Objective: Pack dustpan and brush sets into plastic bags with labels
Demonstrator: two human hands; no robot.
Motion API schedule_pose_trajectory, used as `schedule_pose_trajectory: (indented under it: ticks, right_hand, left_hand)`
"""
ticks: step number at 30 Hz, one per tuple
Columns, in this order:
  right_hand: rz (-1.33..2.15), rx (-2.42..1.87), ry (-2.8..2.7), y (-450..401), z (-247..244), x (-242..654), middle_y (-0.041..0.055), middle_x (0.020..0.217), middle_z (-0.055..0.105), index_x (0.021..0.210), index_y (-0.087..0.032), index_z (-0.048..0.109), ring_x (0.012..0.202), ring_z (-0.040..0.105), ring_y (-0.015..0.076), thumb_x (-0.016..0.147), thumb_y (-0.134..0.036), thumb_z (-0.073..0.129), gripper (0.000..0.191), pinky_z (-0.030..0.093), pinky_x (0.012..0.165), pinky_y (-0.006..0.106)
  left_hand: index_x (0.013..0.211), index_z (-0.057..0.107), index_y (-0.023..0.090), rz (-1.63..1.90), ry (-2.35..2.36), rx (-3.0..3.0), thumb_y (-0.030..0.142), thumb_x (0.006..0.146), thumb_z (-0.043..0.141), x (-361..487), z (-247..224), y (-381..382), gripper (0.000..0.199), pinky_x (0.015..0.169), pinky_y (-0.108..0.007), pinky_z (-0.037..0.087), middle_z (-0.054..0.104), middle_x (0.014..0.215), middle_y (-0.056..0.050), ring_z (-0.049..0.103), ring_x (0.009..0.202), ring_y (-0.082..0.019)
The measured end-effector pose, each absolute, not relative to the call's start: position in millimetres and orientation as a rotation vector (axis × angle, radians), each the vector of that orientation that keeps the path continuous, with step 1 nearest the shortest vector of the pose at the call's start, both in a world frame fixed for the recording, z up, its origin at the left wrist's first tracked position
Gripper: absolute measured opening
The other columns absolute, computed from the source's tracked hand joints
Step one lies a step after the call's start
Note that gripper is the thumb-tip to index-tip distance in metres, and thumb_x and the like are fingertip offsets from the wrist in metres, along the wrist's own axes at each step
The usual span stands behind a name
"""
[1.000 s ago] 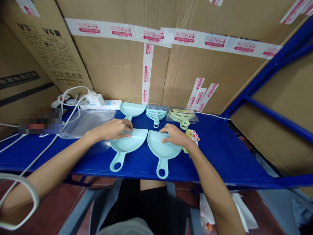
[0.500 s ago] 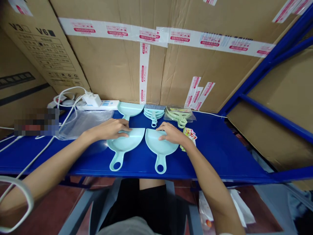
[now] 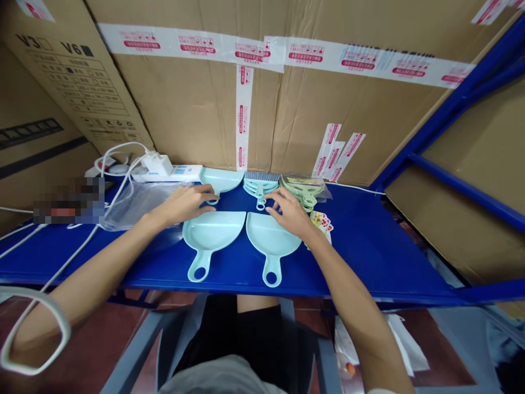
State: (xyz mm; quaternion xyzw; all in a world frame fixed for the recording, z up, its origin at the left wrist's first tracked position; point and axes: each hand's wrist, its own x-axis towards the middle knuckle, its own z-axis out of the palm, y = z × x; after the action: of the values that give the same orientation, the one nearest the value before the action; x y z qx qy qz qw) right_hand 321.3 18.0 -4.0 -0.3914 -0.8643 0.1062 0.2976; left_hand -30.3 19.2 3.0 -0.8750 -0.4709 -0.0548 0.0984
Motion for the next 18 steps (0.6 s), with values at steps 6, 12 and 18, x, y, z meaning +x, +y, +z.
schedule_pose_trajectory:
  ticks: [6,12,18]
  right_hand:
    - [-0.07,-1.179,-2.528,19.9,-4.4,303.6,0.0146,0.147,0.051,0.147,-0.028,0.06,0.096,0.069,0.0253,0.102,-0.025,0.05,0.046,0.058,0.084,0.042]
    - [-0.23,-1.168,-2.767,50.1,3.6,284.5,0.0124,0.136,0.059,0.13,-0.024,0.074,0.077,0.064,0.0163,0.099,-0.017,0.051,0.04,0.048,0.074,0.032]
    - [-0.191,-1.11,-2.672,65.0,24.6,276.8,0.0108,0.126,0.062,0.119,-0.022,0.077,0.074,0.061,0.0157,0.1,-0.019,0.051,0.032,0.046,0.077,0.032]
  left_hand:
    - [0.123,0.076,0.024,-0.158,-1.454,-2.558,0.029,0.099,0.064,-33.8,-6.9,31.3,0.028,0.073,-0.033,0.052,0.07,0.127,-0.011,0.076,0.097,-0.03]
    - [0.12,0.077,0.02,-0.215,-1.461,-2.616,0.023,0.099,0.06,-31.5,-14.0,34.3,0.027,0.074,-0.033,0.053,0.07,0.123,-0.014,0.076,0.096,-0.029]
    - [0.113,0.077,0.02,-0.331,-1.433,-2.629,0.021,0.1,0.059,-30.7,-11.7,33.0,0.022,0.078,-0.032,0.053,0.071,0.119,-0.012,0.075,0.098,-0.027]
